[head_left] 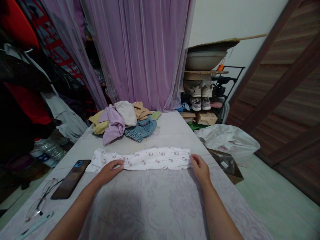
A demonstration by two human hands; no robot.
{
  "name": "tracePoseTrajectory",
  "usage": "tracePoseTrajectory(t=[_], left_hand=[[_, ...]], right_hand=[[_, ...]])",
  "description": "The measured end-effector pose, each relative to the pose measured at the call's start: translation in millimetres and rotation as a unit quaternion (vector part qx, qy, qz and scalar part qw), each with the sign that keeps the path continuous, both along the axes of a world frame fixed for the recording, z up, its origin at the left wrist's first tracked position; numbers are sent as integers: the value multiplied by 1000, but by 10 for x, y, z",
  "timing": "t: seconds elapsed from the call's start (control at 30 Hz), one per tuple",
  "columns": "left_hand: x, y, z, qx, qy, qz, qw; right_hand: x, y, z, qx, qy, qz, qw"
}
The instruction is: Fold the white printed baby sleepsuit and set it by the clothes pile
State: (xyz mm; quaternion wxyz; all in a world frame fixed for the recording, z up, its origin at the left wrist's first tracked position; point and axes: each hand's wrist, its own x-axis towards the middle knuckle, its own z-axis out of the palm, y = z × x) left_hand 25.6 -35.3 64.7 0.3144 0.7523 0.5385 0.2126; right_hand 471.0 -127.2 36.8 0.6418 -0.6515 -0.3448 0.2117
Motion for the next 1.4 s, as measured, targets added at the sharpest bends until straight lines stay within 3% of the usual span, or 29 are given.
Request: tracePoseTrajectory(t=[0.17,0.27,0.4,0.77,1.1,1.23,1.4], left_hand=[[68,-85,-264,117,1,62,991],[120,-105,-339,196,17,67,978],[155,-148,-373,239,38,81,967],[180,-251,-327,237,45,71,968],[146,-215,-397,220,25,65,973],[183,-107,-236,183,21,95,978],[581,322,340,236,106,205,944]], right_hand=[[93,-15,-238,-10,-74,75,994],[170,24,-320,2,-151,118,981],[163,45,-376,-1,-259,123,958],[132,77,-445,-22,-367,86,926],[81,38,-404,-92,-427,72,897],[39,112,-310,-124,-450,69,882],[-124,279,-233,-173,-450,31,876]])
